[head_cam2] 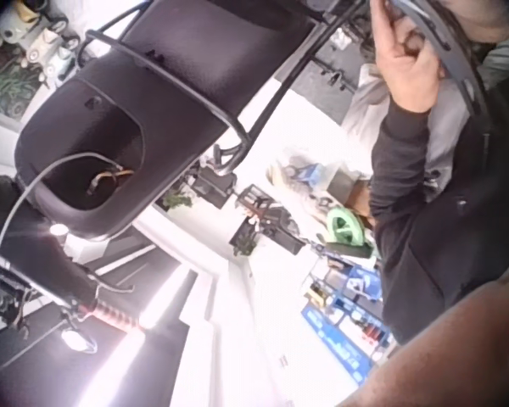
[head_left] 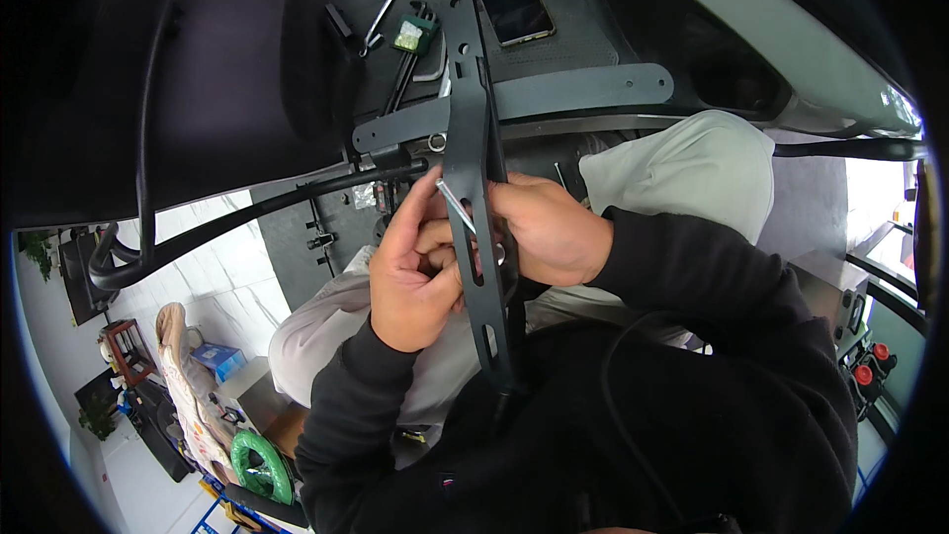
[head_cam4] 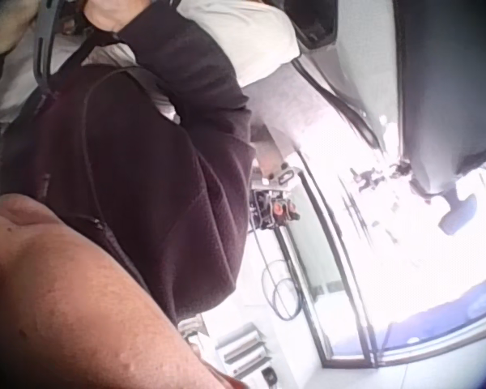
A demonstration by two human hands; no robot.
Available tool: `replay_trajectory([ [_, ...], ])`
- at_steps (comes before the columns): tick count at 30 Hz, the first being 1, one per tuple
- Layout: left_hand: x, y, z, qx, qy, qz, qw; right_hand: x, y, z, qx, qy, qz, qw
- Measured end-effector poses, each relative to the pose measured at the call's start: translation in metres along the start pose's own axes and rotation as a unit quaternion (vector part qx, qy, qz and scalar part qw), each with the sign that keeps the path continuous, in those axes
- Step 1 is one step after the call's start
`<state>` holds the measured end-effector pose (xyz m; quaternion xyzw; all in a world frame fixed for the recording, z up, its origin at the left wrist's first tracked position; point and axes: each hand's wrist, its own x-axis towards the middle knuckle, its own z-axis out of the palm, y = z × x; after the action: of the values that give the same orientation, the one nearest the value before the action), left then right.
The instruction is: The person assembles a black metal bracket by inserting bolts and tightening them with a wrench. They handle multiple small parts including bolts, nuts, and washers, and use a wrench to secure the bracket components together.
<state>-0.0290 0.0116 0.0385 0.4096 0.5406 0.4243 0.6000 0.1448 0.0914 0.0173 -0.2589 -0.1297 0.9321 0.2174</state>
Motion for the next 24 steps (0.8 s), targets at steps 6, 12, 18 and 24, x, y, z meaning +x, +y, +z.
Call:
replay_trajectory([
  [6,-0.004,-0.011,0.006,0.059,0.057,0.079,0.993,-0.004,0.002,0.003,0.030,0.023,0.019,0.999],
  [12,0.002,-0.016,0.005,0.242,0.079,0.261,0.931,0.004,0.012,-0.004,0.037,-0.002,0.032,0.999],
  [18,0.000,-0.014,0.007,0.256,0.063,0.241,0.934,0.006,0.016,-0.011,0.051,-0.029,0.017,0.998],
  [24,0.001,-0.002,0.005,0.347,0.024,0.255,0.902,0.003,0.013,-0.014,0.052,-0.017,-0.003,0.998],
])
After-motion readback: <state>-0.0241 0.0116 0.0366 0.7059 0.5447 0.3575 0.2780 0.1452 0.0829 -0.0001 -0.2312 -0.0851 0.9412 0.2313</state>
